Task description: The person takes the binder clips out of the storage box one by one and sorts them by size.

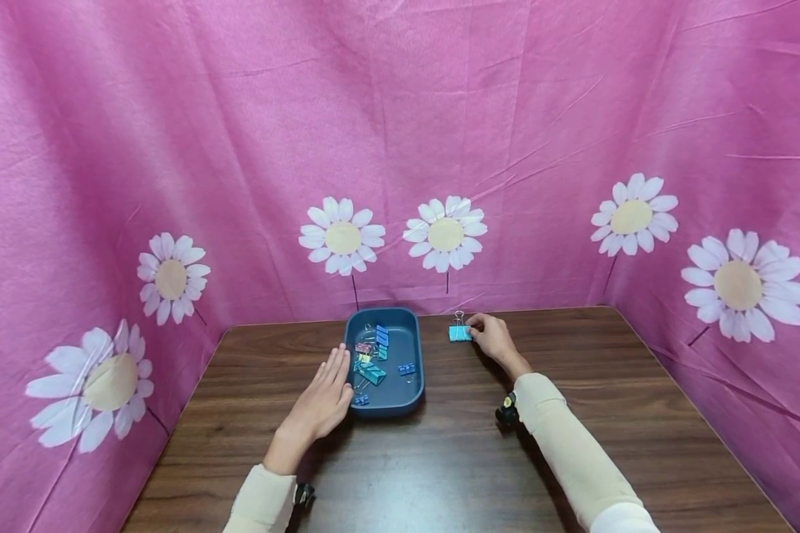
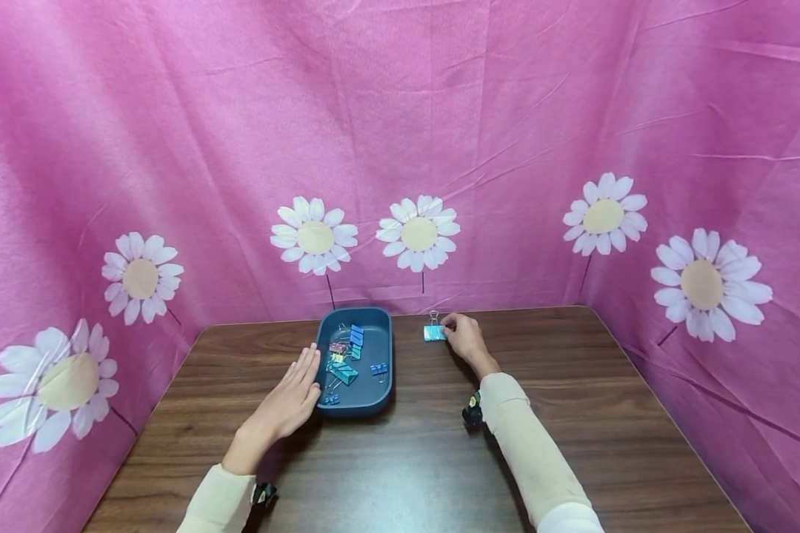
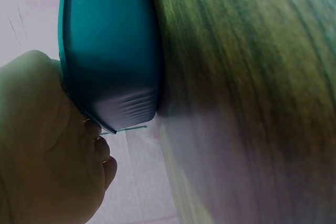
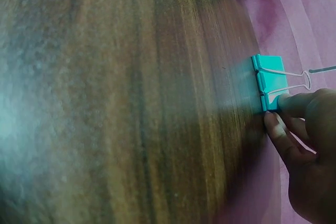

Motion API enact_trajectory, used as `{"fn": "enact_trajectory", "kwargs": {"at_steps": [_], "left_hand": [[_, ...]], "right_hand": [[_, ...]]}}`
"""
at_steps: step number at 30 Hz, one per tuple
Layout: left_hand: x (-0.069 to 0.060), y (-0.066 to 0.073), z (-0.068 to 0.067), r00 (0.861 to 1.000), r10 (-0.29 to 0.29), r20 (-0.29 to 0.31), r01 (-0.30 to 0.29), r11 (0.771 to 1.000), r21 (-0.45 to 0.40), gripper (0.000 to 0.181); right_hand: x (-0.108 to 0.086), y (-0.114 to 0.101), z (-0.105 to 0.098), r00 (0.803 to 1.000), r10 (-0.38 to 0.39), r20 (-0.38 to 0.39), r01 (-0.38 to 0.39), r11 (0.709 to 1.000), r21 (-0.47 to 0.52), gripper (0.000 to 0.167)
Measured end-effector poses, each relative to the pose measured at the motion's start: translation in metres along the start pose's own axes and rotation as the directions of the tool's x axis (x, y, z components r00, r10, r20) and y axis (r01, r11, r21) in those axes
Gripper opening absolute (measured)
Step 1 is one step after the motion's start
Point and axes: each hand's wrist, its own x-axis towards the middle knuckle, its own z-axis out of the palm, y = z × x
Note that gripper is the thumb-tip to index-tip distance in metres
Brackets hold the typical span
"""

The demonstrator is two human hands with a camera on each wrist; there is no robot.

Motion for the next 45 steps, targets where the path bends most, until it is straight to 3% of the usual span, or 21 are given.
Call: {"fn": "enact_trajectory", "kwargs": {"at_steps": [9,17,27,32,36,41,45], "left_hand": [[0.001,0.001,-0.003,1.000,0.006,0.002,-0.006,1.000,0.000,0.064],[-0.001,0.002,-0.002,1.000,0.015,-0.023,-0.014,0.999,0.038,0.063],[-0.003,0.001,0.002,0.998,0.029,-0.049,-0.027,0.999,0.028,0.063],[-0.003,0.001,0.002,0.998,0.026,-0.062,-0.024,0.999,0.030,0.063],[-0.003,0.002,0.003,0.998,0.022,-0.066,-0.020,0.999,0.032,0.063],[-0.002,0.001,0.002,0.998,0.023,-0.061,-0.021,0.999,0.032,0.063],[-0.003,0.001,0.002,0.998,0.026,-0.061,-0.025,0.999,0.026,0.063]], "right_hand": [[0.002,0.000,-0.008,0.999,-0.044,-0.023,0.044,0.999,0.008,0.021],[0.006,-0.019,-0.024,0.989,-0.137,-0.062,0.137,0.991,-0.001,0.020],[0.013,-0.059,-0.034,0.957,-0.287,0.046,0.288,0.957,-0.023,0.017],[0.012,-0.085,-0.033,0.925,-0.357,0.132,0.366,0.929,-0.055,0.012],[0.008,-0.107,-0.028,0.887,-0.408,0.217,0.433,0.898,-0.080,0.008],[0.000,-0.132,-0.016,0.826,-0.470,0.312,0.523,0.845,-0.113,0.010],[-0.006,-0.153,-0.003,0.765,-0.506,0.397,0.598,0.788,-0.146,0.015]]}}
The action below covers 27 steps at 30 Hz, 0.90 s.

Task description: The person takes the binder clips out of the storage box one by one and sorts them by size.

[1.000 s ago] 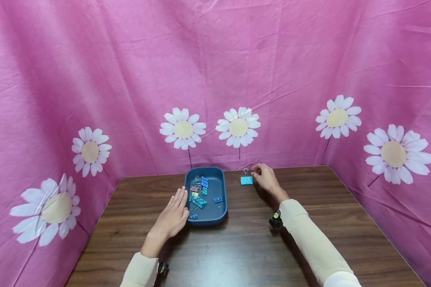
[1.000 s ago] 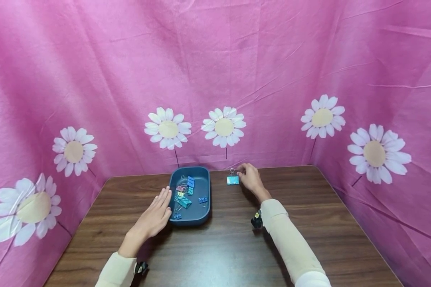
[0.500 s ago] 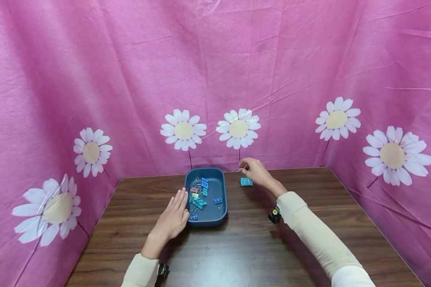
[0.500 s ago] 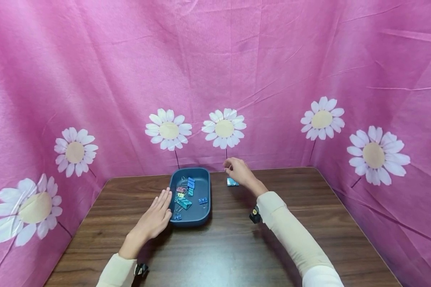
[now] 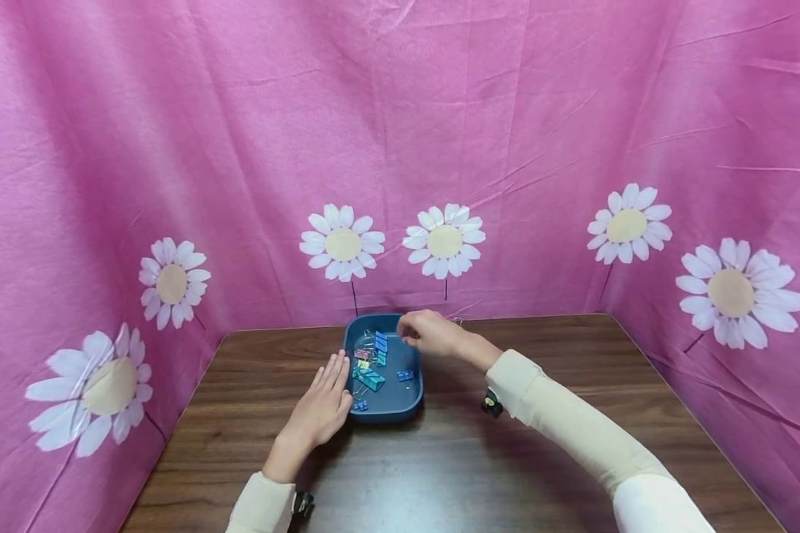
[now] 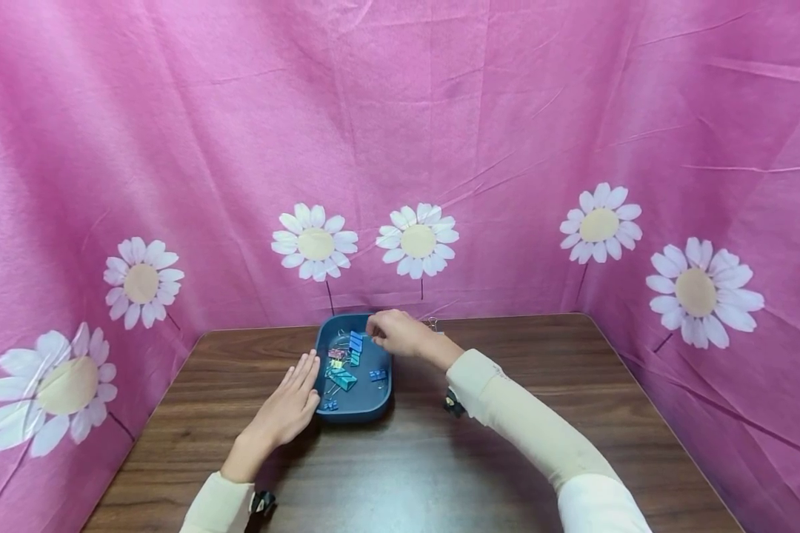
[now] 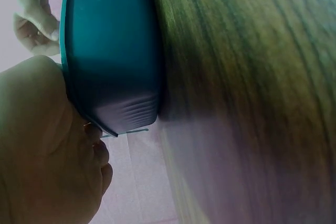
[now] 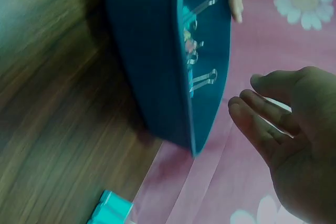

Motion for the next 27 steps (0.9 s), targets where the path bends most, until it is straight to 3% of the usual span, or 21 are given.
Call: {"fn": "enact_trajectory", "kwargs": {"at_steps": [6,12,18,21,25,27], "left_hand": [[-0.001,0.000,0.000,1.000,0.009,-0.014,-0.010,1.000,-0.006,0.063],[0.000,0.001,-0.001,1.000,0.003,0.013,-0.003,1.000,-0.001,0.063],[0.002,0.001,-0.002,1.000,0.011,0.010,-0.011,1.000,0.003,0.063],[0.002,0.001,-0.003,1.000,0.017,0.001,-0.017,1.000,0.001,0.062],[0.001,0.001,-0.002,1.000,0.009,0.017,-0.009,1.000,0.003,0.062],[0.000,0.000,-0.001,1.000,0.008,0.017,-0.008,1.000,0.004,0.062]], "right_hand": [[0.019,-0.027,0.011,0.993,-0.067,0.102,0.071,0.997,-0.042,0.020],[0.034,-0.047,0.023,0.970,-0.150,0.191,0.167,0.983,-0.076,0.024],[0.043,-0.059,0.034,0.947,-0.139,0.291,0.186,0.972,-0.143,0.032],[0.044,-0.063,0.042,0.927,-0.110,0.360,0.183,0.967,-0.176,0.043],[0.040,-0.063,0.055,0.875,-0.068,0.480,0.177,0.966,-0.186,0.062],[0.039,-0.063,0.061,0.858,-0.068,0.508,0.190,0.963,-0.193,0.061]]}}
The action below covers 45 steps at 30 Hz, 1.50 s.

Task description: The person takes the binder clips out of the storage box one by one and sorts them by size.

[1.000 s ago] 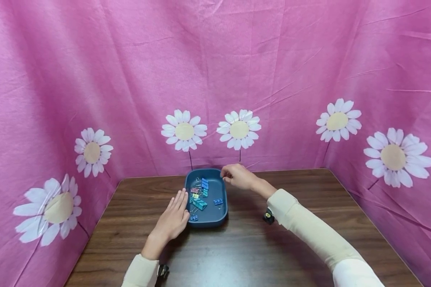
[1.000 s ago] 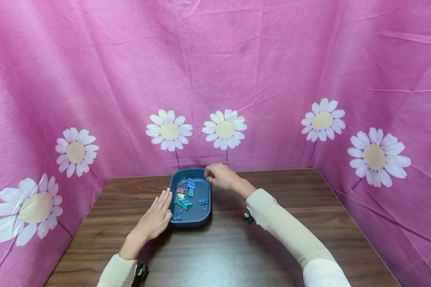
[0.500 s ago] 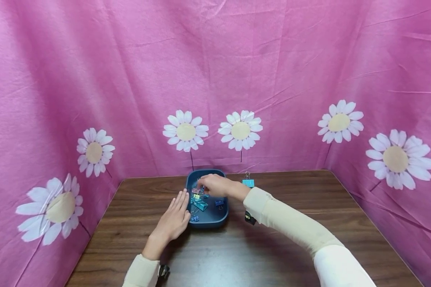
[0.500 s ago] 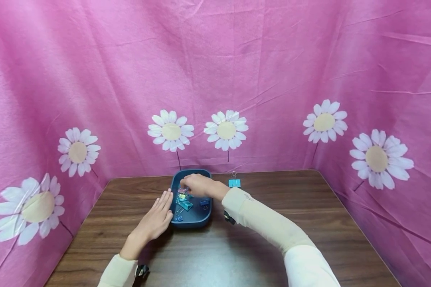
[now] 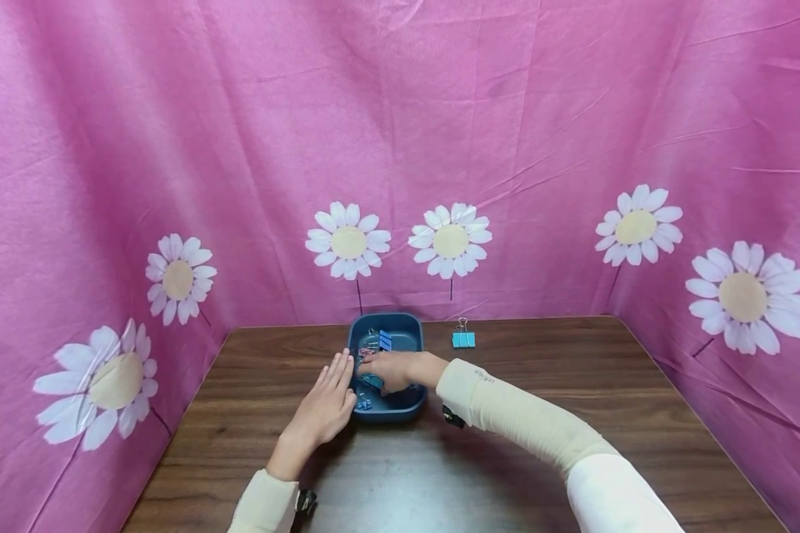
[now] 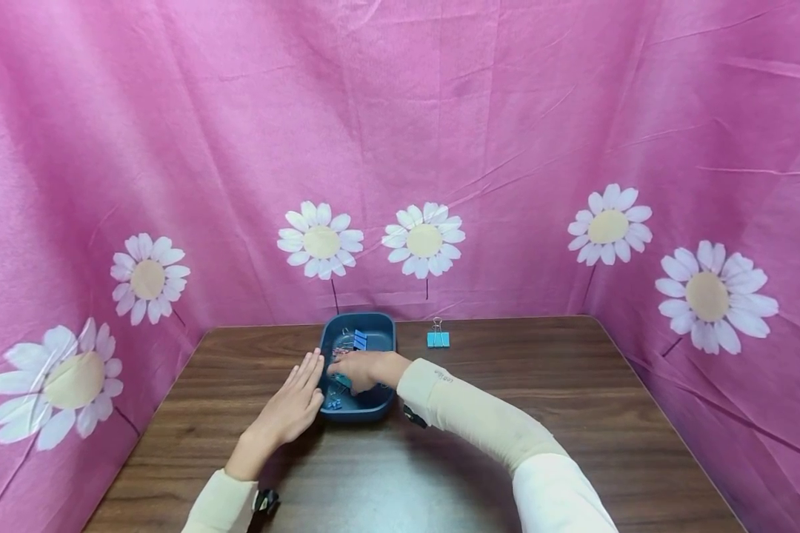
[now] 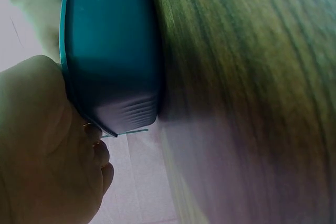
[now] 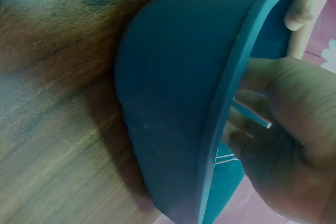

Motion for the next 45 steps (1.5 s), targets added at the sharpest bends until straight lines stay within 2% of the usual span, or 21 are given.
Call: {"fn": "enact_trajectory", "kwargs": {"at_steps": [4,7,13,17,18,20,24,26,30,35,45], "left_hand": [[0.000,0.001,0.000,1.000,0.005,-0.008,-0.005,1.000,0.001,0.062],[-0.001,0.002,0.000,1.000,0.005,-0.013,-0.005,1.000,-0.005,0.062],[-0.001,0.002,0.001,1.000,-0.007,-0.004,0.007,1.000,-0.001,0.062],[-0.001,0.002,0.002,1.000,-0.012,-0.002,0.012,1.000,-0.007,0.062],[-0.001,0.002,0.002,1.000,-0.013,0.001,0.013,1.000,-0.008,0.062],[-0.001,0.002,0.001,1.000,-0.014,0.003,0.014,1.000,-0.011,0.063],[-0.001,0.002,0.001,1.000,-0.013,-0.005,0.013,1.000,-0.012,0.063],[0.000,0.002,0.002,1.000,-0.010,-0.012,0.010,1.000,-0.014,0.063],[0.000,0.001,0.002,1.000,-0.011,-0.009,0.011,1.000,-0.015,0.063],[0.001,0.000,0.002,1.000,-0.020,0.004,0.020,1.000,-0.014,0.063],[0.000,0.001,0.002,1.000,-0.016,-0.002,0.016,1.000,-0.013,0.063]], "right_hand": [[0.000,0.002,0.005,1.000,-0.007,-0.013,0.006,0.999,-0.040,0.040],[0.000,0.003,0.005,1.000,0.023,-0.014,-0.023,0.999,-0.028,0.036],[0.000,0.004,0.004,0.994,0.108,-0.006,-0.108,0.994,-0.024,0.052],[-0.001,0.006,0.005,0.989,0.143,-0.026,-0.144,0.988,-0.050,0.071],[-0.002,0.007,0.005,0.989,0.141,-0.036,-0.142,0.988,-0.052,0.076],[-0.002,0.010,0.006,0.992,0.114,-0.060,-0.117,0.992,-0.053,0.073],[-0.003,0.016,0.005,0.992,0.032,-0.124,-0.038,0.998,-0.047,0.029],[-0.003,0.018,0.004,0.988,-0.002,-0.153,-0.005,0.999,-0.049,0.017],[-0.005,0.022,0.003,0.981,-0.044,-0.191,0.040,0.999,-0.022,0.017],[-0.008,0.024,0.002,0.973,-0.077,-0.218,0.085,0.996,0.026,0.031],[-0.016,0.029,-0.002,0.967,-0.059,-0.246,0.075,0.996,0.055,0.026]]}}
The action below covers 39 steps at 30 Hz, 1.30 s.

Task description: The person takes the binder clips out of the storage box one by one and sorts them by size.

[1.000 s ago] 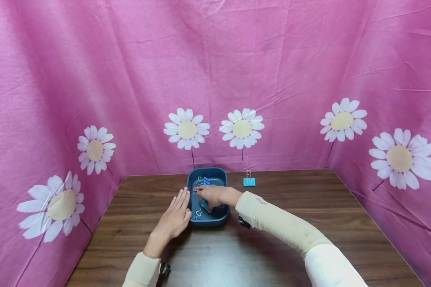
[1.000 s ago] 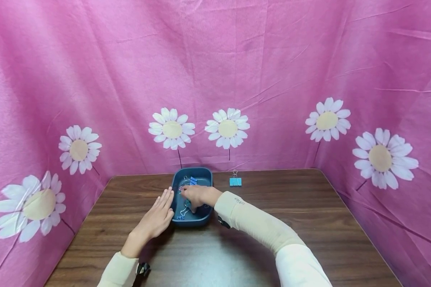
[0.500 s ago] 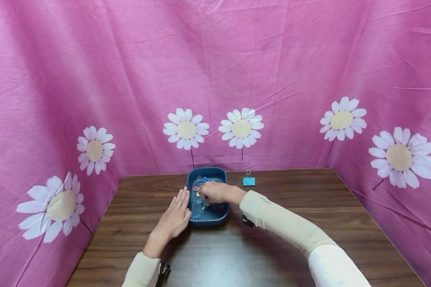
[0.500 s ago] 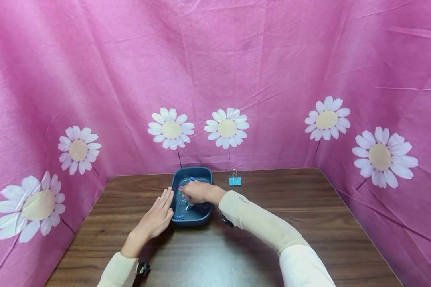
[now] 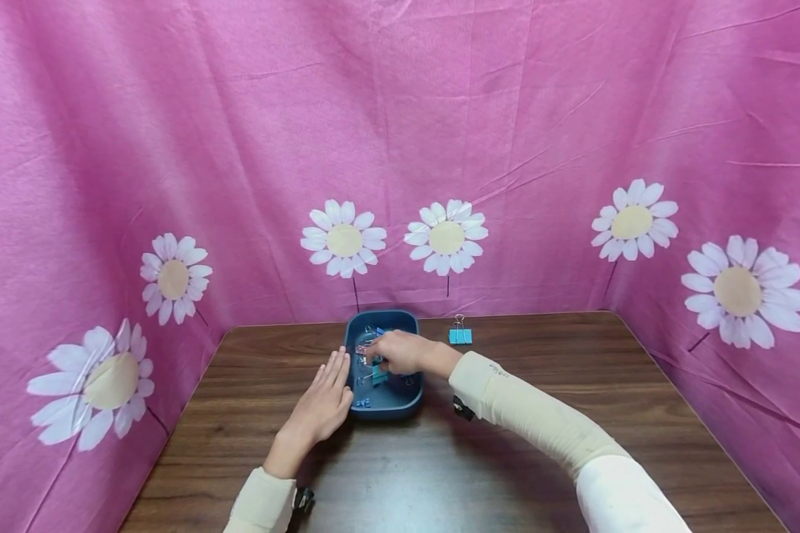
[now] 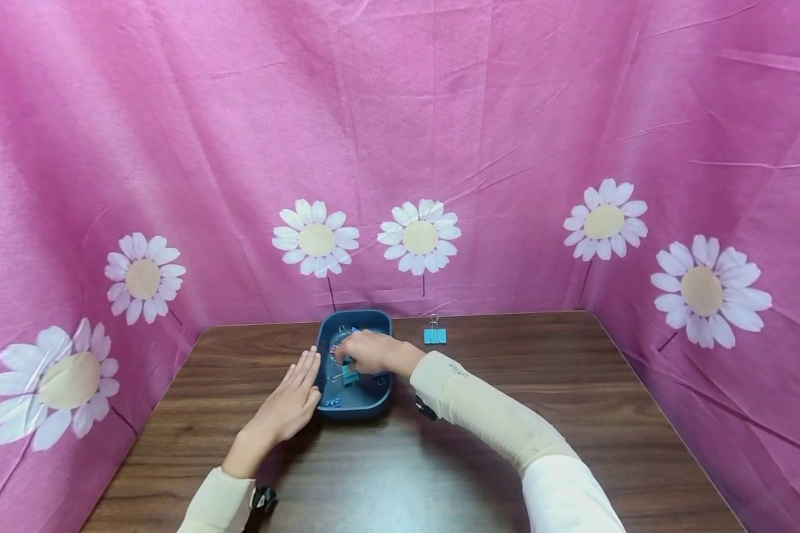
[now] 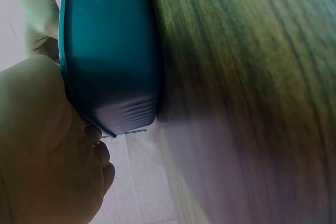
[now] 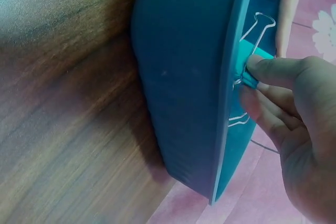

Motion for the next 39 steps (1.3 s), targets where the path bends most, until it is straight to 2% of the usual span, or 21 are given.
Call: {"fn": "enact_trajectory", "kwargs": {"at_steps": [5,12,20,29,39], "left_hand": [[0.000,0.001,0.001,1.000,0.001,-0.001,-0.001,1.000,0.006,0.063],[0.001,0.000,0.001,1.000,0.005,-0.007,-0.005,1.000,-0.001,0.063],[0.001,0.001,0.001,1.000,0.003,-0.005,-0.003,1.000,-0.004,0.063],[-0.001,0.003,0.000,1.000,0.005,-0.009,-0.005,1.000,-0.008,0.063],[0.000,0.002,-0.001,1.000,-0.001,-0.005,0.001,1.000,-0.004,0.063]], "right_hand": [[-0.005,0.004,-0.004,0.998,-0.031,-0.058,0.031,1.000,-0.003,0.023],[-0.011,0.007,-0.010,0.991,-0.029,-0.130,0.026,0.999,-0.022,0.023],[-0.018,0.009,-0.015,0.981,-0.029,-0.190,0.037,0.999,0.038,0.023],[-0.025,0.015,-0.017,0.972,0.056,-0.226,-0.036,0.995,0.092,0.020],[-0.037,0.021,-0.024,0.960,0.095,-0.264,-0.055,0.986,0.157,0.018]]}}
